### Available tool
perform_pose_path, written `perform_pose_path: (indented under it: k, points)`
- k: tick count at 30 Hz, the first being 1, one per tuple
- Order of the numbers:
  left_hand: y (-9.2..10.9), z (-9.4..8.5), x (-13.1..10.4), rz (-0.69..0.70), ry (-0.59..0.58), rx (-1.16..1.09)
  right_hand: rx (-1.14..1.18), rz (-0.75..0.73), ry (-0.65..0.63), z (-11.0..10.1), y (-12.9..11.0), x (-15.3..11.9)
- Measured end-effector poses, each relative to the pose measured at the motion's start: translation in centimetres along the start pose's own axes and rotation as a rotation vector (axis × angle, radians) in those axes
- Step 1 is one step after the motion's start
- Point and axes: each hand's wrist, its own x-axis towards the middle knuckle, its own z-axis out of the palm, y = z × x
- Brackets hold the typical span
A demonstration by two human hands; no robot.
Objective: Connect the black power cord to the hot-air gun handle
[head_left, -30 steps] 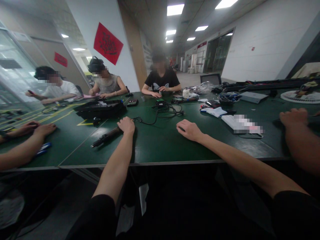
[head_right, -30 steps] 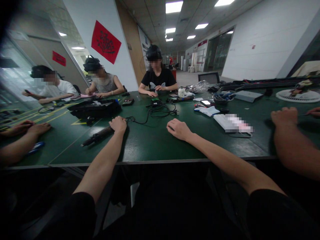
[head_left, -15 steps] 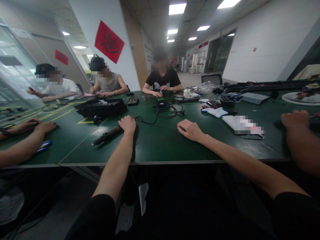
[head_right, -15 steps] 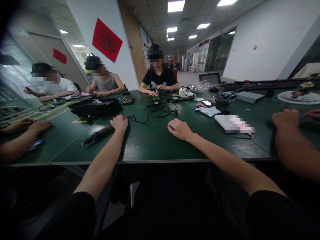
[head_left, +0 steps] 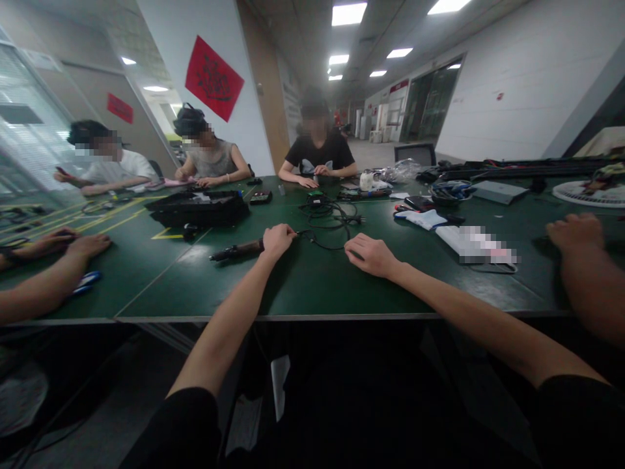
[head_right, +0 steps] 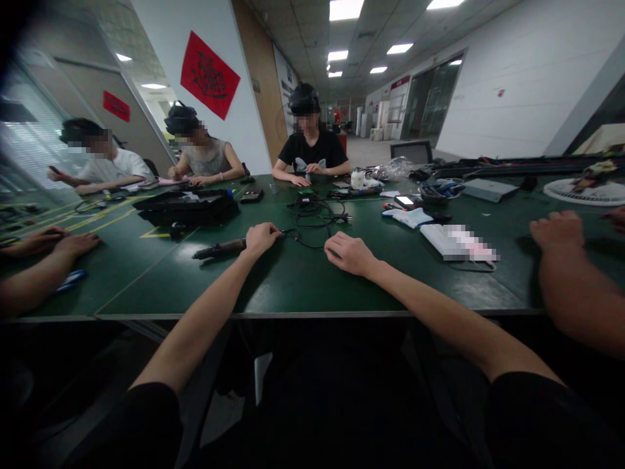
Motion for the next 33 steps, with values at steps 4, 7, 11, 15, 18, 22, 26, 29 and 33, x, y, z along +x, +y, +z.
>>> perform_pose_path:
  k: [4,7,11,15,18,22,26,29,33]
  points:
    - [3.9,0.5,-1.3,0.234,-0.003,-0.055,0.017,-0.108,-0.036,-0.2,-0.6,0.0]
    - [6.6,0.6,-2.9,0.384,-0.015,-0.098,-0.015,-0.093,-0.036,-0.3,-0.7,0.1]
    - [9.6,0.5,-5.1,0.581,-0.062,-0.129,-0.062,0.051,-0.002,0.1,0.0,0.1]
    - [10.9,0.3,-6.2,0.718,-0.082,-0.139,-0.046,0.115,-0.024,1.1,1.3,0.0]
    - [10.8,0.0,-6.3,0.780,-0.083,-0.127,-0.021,0.123,-0.026,1.8,2.0,0.0]
    - [10.2,-0.7,-6.0,0.873,-0.145,-0.112,0.020,0.106,-0.030,2.0,2.3,-0.1]
    - [9.8,-1.1,-5.8,0.893,-0.183,-0.129,0.066,0.096,-0.014,1.8,2.3,-0.1]
    - [9.7,-0.9,-5.7,0.887,-0.177,-0.152,0.103,0.083,-0.006,1.8,2.2,-0.1]
    - [9.4,-0.5,-5.6,0.891,-0.178,-0.165,0.165,0.074,-0.017,1.8,2.4,-0.1]
